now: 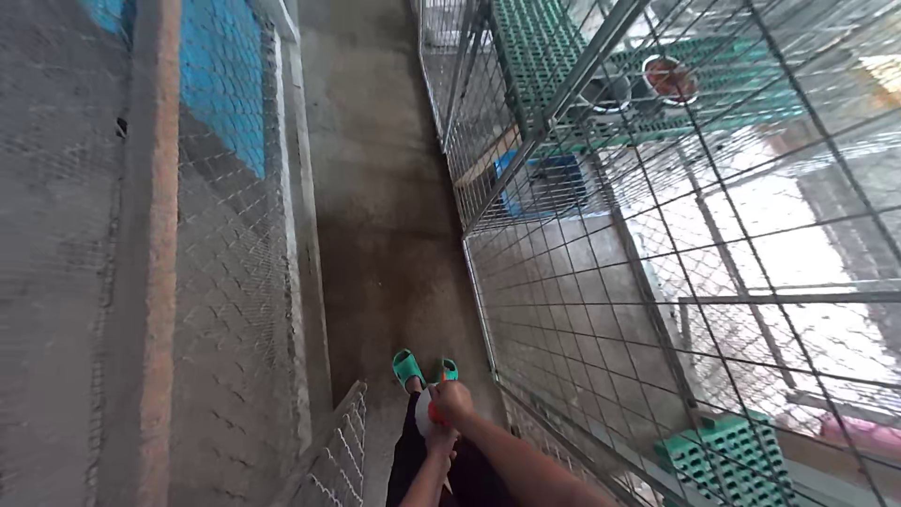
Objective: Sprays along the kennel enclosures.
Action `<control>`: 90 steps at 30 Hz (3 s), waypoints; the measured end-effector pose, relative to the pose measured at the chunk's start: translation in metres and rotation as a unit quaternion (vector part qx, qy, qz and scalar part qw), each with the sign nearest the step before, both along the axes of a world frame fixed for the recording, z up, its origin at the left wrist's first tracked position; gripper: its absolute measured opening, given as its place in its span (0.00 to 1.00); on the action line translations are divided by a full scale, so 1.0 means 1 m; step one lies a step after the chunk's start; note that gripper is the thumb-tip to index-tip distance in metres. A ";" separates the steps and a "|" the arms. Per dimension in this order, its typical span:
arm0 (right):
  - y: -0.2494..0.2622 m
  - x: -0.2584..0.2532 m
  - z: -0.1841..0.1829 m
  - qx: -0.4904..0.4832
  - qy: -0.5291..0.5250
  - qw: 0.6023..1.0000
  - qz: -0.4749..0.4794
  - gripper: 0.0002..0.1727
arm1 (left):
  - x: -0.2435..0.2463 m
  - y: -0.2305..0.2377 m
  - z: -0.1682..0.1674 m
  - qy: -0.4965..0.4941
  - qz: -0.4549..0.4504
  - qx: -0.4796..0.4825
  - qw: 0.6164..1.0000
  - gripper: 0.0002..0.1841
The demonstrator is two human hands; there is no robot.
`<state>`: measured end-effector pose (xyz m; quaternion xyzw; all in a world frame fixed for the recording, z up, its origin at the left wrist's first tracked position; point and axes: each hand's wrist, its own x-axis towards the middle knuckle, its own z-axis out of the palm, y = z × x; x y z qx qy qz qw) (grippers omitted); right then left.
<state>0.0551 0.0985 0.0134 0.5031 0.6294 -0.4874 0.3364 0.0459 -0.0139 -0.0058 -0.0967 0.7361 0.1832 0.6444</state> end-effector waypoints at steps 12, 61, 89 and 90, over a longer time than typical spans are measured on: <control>-0.045 0.073 -0.017 -0.045 0.030 0.905 -0.421 0.22 | -0.010 0.007 -0.010 0.020 -0.002 -0.033 0.999 0.24; 0.032 -0.105 0.038 0.096 0.283 0.941 -0.160 0.22 | -0.094 -0.160 0.279 0.331 0.108 0.464 0.815 0.23; 0.065 -0.210 0.070 0.099 0.329 0.926 -0.155 0.21 | -0.147 -0.192 0.253 0.163 -0.053 0.420 0.891 0.46; 0.065 -0.208 0.069 0.098 0.313 0.936 -0.129 0.22 | -0.147 -0.193 0.253 0.159 -0.058 0.422 0.891 0.45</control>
